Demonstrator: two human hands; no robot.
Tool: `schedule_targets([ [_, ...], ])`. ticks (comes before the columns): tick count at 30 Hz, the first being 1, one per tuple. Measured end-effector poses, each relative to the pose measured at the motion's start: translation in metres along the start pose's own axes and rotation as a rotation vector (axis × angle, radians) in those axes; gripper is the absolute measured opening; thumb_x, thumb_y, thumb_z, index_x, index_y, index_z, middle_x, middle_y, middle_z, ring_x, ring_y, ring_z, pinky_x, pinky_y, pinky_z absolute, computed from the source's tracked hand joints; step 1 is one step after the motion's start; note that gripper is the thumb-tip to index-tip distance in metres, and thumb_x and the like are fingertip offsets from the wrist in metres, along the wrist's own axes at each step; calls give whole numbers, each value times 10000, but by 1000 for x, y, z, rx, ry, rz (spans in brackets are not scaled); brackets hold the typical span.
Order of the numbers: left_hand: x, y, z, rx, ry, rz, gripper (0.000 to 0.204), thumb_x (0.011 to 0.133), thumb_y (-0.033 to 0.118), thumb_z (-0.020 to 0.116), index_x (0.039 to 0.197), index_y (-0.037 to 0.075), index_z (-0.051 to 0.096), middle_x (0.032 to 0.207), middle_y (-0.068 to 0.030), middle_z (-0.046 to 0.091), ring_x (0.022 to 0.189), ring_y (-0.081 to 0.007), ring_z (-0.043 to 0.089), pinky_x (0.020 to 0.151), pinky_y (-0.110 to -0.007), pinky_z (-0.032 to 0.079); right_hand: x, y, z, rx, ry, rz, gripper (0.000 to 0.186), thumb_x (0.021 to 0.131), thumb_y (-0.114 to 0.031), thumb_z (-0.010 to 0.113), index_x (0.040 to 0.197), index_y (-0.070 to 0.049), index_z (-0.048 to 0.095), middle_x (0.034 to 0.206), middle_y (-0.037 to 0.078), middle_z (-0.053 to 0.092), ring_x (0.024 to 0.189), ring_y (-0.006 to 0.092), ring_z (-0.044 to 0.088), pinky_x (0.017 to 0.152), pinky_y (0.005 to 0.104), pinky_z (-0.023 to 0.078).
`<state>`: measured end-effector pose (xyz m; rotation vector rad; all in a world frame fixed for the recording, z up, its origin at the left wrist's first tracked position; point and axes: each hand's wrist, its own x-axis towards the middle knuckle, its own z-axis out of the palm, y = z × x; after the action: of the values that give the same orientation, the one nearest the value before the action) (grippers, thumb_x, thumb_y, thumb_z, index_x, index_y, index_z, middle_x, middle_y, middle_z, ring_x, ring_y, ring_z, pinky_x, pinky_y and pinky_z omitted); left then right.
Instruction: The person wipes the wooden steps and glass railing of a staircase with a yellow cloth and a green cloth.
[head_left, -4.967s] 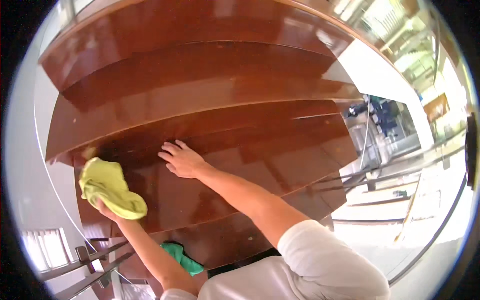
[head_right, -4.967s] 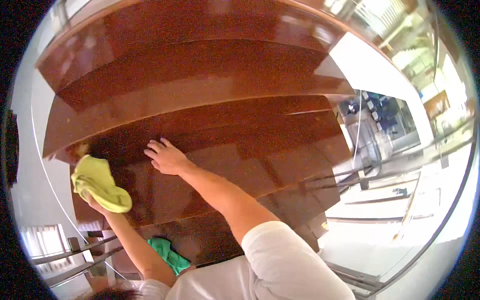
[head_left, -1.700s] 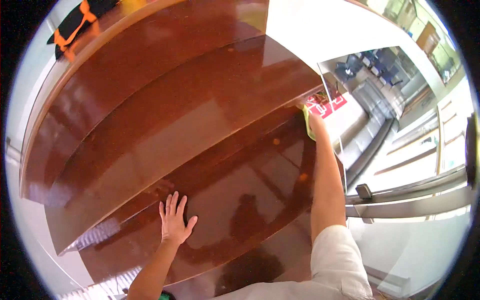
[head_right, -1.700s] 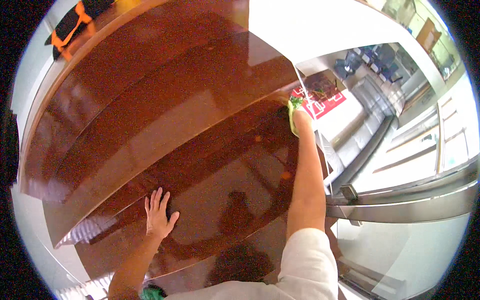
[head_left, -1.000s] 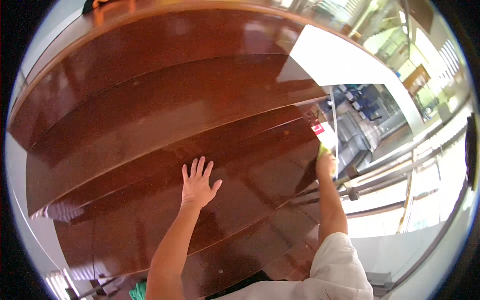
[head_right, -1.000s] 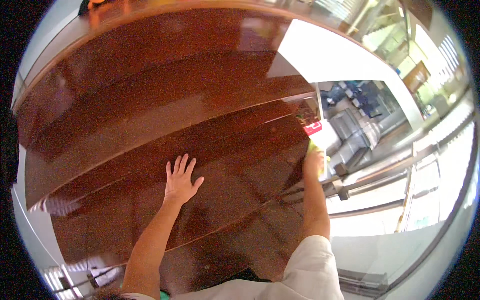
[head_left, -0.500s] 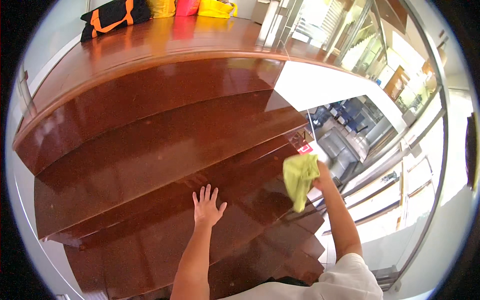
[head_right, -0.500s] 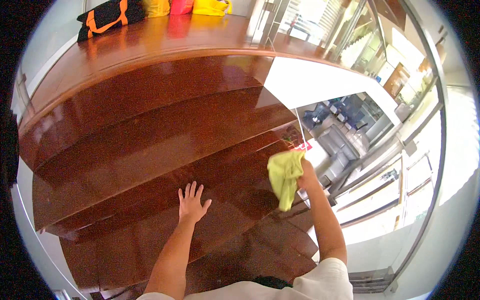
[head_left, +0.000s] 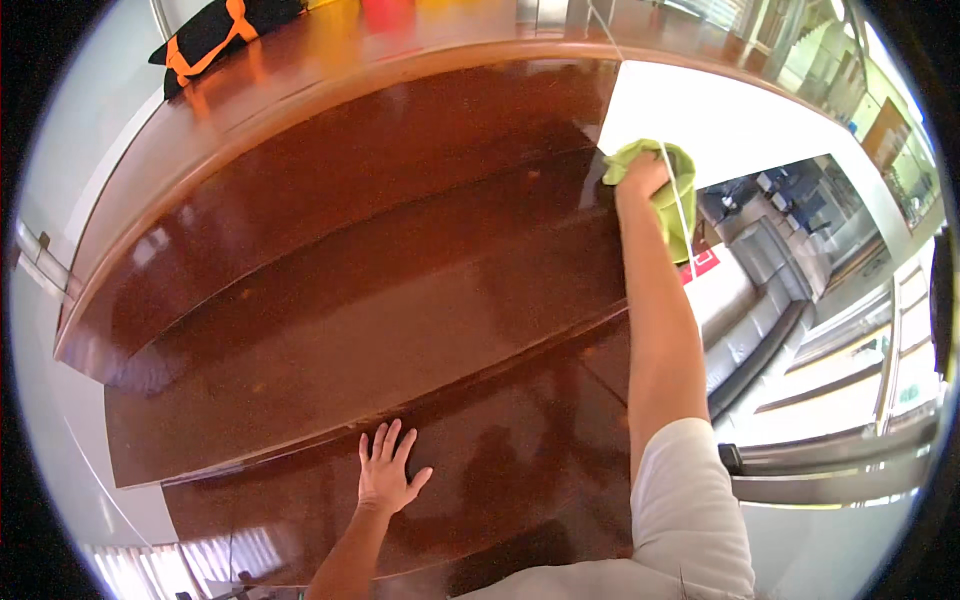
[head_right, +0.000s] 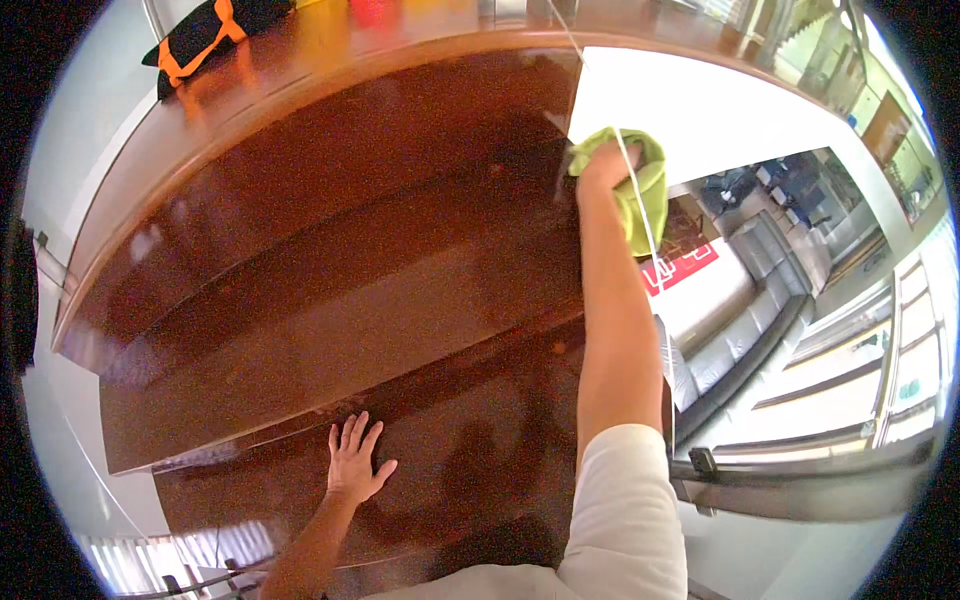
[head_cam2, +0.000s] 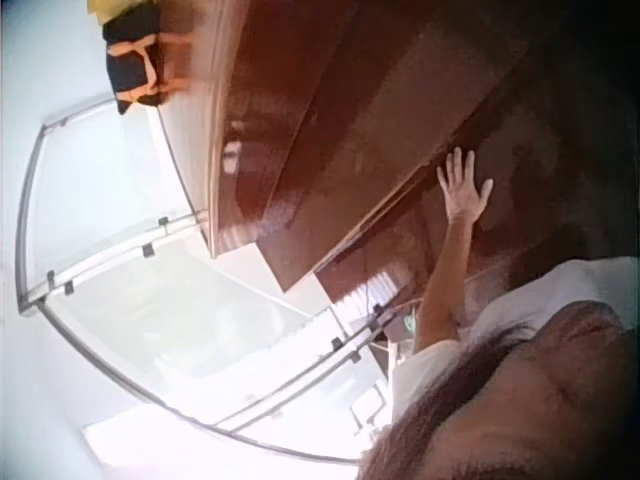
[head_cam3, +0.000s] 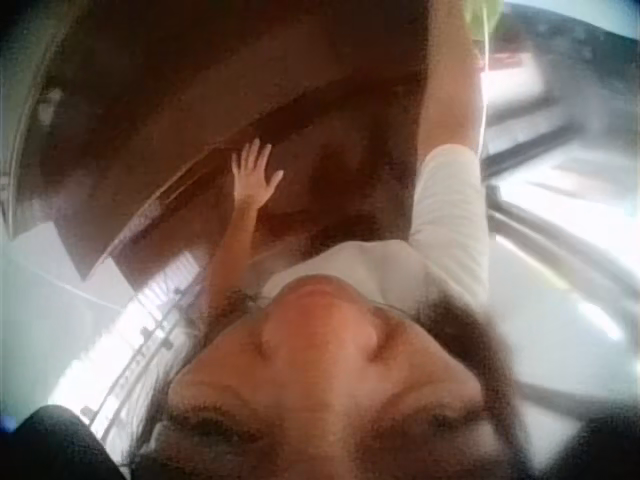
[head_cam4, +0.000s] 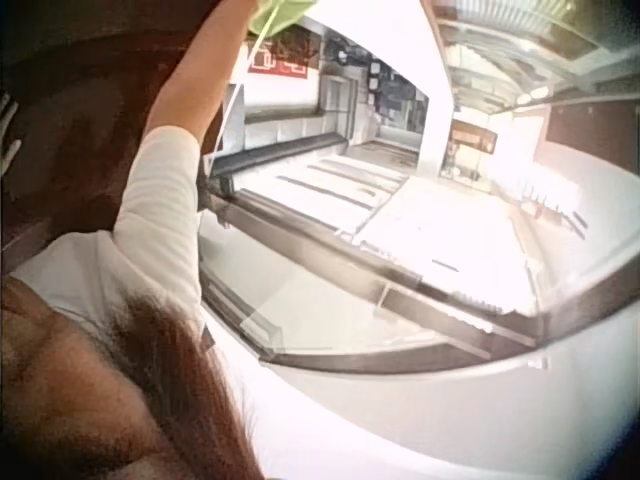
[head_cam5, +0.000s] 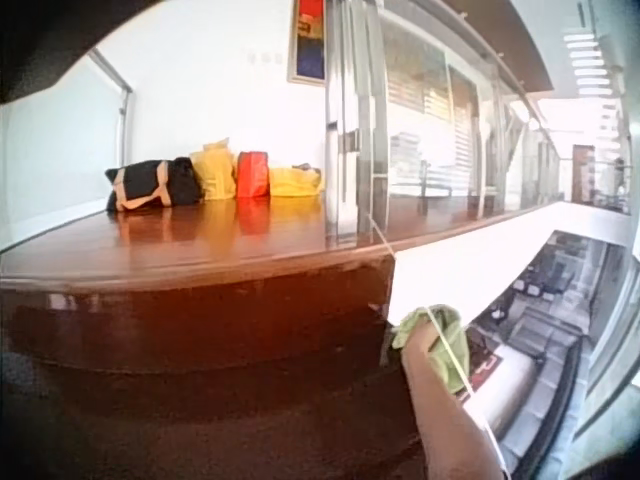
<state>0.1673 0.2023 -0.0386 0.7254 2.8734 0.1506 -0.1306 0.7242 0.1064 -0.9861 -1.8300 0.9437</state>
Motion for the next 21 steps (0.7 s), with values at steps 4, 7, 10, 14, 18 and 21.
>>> schedule_targets([
  [4, 0, 0, -5, -26, 11, -13, 696, 836, 567, 560, 1385, 161, 422, 1495, -119, 285, 1380, -340, 259, 1120, -595, 147, 72, 40, 32, -861, -4, -313, 273, 905, -137, 439, 1023, 27, 622, 977, 211, 628, 889, 304, 608, 800, 372, 477],
  [7, 4, 5, -3, -35, -2, -5, 689, 836, 570, 560, 1378, 163, 433, 1465, -129, 319, 1369, -346, 271, 1110, -602, 163, 82, 11, 33, 42, -44, -151, 420, 818, -26, 479, 1213, 113, 511, 1171, 281, 564, 1016, 405, 574, 892, 441, 471],
  [10, 1, 2, -6, -50, -84, -37, 722, 820, 550, 596, 1386, 140, 416, 1490, -146, 269, 1375, -381, 251, 1112, -609, 139, 110, 28, 73, -507, -233, -194, 381, 858, -167, 514, 1184, 11, 596, 1244, 251, 562, 1144, 387, 541, 1007, 492, 375],
  [14, -8, -3, -8, -3, -118, -82, 713, 816, 554, 592, 1369, 130, 437, 1470, -153, 296, 1365, -396, 258, 1107, -612, 147, 96, 92, 95, -568, -578, -373, 297, 852, -165, 531, 1058, 9, 655, 1136, 229, 625, 1042, 366, 596, 925, 469, 432],
  [18, 27, 13, 9, -98, -10, 19, 718, 801, 544, 608, 1359, 123, 445, 1458, -157, 312, 1362, -405, 258, 1102, -613, 154, 211, 82, 78, -974, -666, -339, 268, 842, -182, 551, 967, 20, 675, 1029, 222, 657, 951, 334, 631, 811, 407, 496],
  [21, 3, -6, -9, -17, -58, -49, 724, 791, 519, 633, 1364, 123, 433, 1425, -164, 340, 1327, -402, 300, 1087, -613, 179, 133, 103, 126, -1140, -699, -637, 230, 825, -189, 576, 936, -26, 694, 975, 182, 675, 923, 304, 648, 785, 391, 508],
])
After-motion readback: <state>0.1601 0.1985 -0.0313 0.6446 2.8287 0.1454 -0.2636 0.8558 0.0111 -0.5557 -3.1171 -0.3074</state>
